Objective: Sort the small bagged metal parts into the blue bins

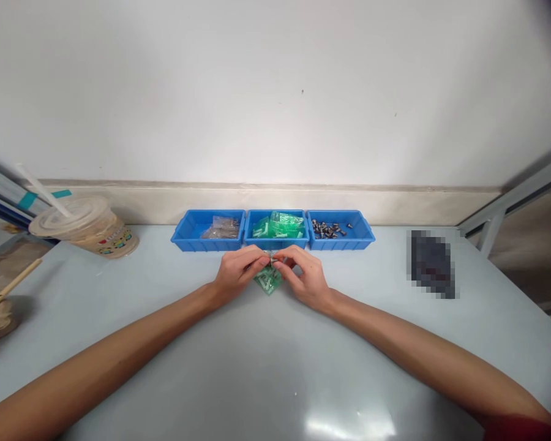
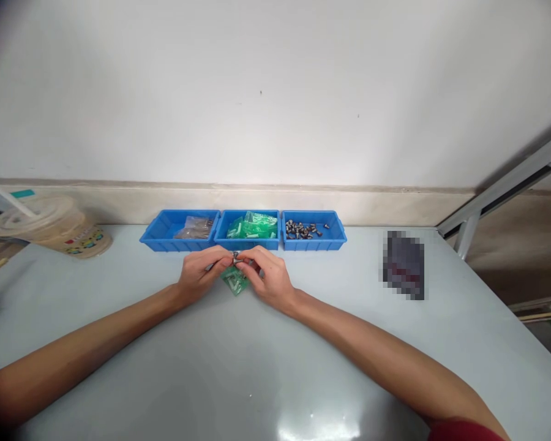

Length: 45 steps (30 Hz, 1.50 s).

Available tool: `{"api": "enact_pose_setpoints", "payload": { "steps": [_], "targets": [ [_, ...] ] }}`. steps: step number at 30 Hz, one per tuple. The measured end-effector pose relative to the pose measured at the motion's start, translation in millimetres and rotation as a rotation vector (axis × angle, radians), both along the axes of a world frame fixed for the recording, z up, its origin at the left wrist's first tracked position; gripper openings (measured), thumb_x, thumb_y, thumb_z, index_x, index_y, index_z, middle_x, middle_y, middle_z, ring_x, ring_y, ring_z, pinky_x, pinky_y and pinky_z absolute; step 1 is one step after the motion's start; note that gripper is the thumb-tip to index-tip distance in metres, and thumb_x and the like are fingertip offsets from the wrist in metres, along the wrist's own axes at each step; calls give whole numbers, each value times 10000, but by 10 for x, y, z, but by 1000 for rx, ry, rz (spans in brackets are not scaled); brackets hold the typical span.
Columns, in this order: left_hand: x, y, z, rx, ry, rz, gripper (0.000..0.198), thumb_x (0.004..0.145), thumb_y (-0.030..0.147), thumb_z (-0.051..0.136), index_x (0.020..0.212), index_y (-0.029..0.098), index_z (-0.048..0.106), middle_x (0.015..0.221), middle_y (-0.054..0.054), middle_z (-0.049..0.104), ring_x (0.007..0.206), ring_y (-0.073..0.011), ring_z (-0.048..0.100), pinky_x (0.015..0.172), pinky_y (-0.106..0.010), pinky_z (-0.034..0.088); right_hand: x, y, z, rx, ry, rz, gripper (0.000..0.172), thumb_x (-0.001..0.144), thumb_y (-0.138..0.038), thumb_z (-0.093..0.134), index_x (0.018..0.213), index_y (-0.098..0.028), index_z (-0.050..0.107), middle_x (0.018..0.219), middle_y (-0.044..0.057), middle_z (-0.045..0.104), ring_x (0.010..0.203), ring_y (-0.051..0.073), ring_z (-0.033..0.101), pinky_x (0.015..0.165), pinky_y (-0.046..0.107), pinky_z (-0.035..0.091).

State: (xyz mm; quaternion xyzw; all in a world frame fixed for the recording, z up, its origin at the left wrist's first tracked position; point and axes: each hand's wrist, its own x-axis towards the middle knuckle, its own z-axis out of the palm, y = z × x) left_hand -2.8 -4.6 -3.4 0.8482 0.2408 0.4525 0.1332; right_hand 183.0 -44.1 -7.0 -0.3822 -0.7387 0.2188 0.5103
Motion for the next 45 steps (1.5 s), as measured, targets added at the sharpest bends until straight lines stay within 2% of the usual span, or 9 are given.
{"api": "enact_pose_setpoints", "payload": {
  "steps": [9, 13, 17, 20, 26, 32, 35, 40, 45],
  "targets": [
    [-8, -36, 43, -47, 11, 104, 247, 958, 238, 458, 821, 153, 645, 722, -21, 679, 647, -103, 608, 614, -195, 461, 54, 42, 307, -41, -23, -71, 336, 970, -312, 430, 680, -188, 544, 642, 1, 552, 611, 128, 516, 619, 254, 411],
    [-5, -35, 38, -57, -2, 125, 251, 955, 235, 461, 811, 151, 648, 707, -23, 676, 636, -104, 608, 605, -196, 464, 243, 209, 578, 21, -311, -116, 405, 978, -312, 407, 602, -187, 490, 582, -8, 517, 542, 119, 453, 559, 256, 334],
    [5, -31, 25, -41, -51, 130, 243, 948, 220, 471, 798, 149, 648, 703, -24, 675, 645, -108, 615, 617, -199, 476, 570, 403, 797, -14, -699, -332, 308, 935, -276, 487, 650, -186, 562, 602, 9, 563, 532, 142, 469, 530, 280, 273],
    [12, -32, 28, -35, -79, 148, 220, 939, 209, 486, 807, 148, 650, 715, -24, 676, 643, -105, 609, 613, -197, 469, 686, 428, 870, 20, -741, -457, 107, 881, -233, 558, 863, -178, 648, 842, 63, 649, 662, 181, 565, 558, 284, 326],
    [13, -36, 41, -71, -86, 236, 173, 925, 232, 518, 858, 154, 656, 732, -14, 672, 594, -93, 579, 591, -197, 447, 322, 249, 628, -4, -798, -70, 100, 875, -172, 584, 920, -190, 671, 879, 57, 687, 759, 195, 628, 625, 276, 407],
    [11, -34, 31, -72, -73, 227, 183, 925, 236, 517, 852, 152, 662, 763, -18, 687, 610, -93, 594, 602, -191, 450, 100, 223, 246, -72, -1007, -96, 145, 906, -159, 528, 859, -155, 665, 849, 103, 681, 630, 195, 628, 525, 289, 368],
    [7, -34, 30, -74, -60, 230, 184, 926, 233, 514, 848, 150, 659, 764, -18, 685, 615, -93, 592, 608, -191, 449, 87, 197, 214, -85, -889, -87, 126, 909, -175, 529, 883, -159, 651, 849, 86, 685, 690, 193, 642, 572, 274, 409],
    [-3, -16, 15, -46, -97, 219, 111, 909, 196, 545, 938, 159, 646, 817, -21, 678, 645, -93, 595, 610, -194, 456, -19, 56, 187, -153, -262, -37, 125, 892, -214, 563, 995, -199, 632, 923, 34, 713, 706, 146, 652, 638, 248, 490],
    [4, 4, 3, 9, -122, 142, 103, 884, 126, 570, 954, 167, 634, 829, -28, 659, 730, -111, 595, 560, -185, 430, -62, 8, 82, -279, 149, -14, 125, 842, -267, 649, 939, -189, 655, 763, 15, 705, 624, 152, 672, 603, 246, 522]
  ]
}}
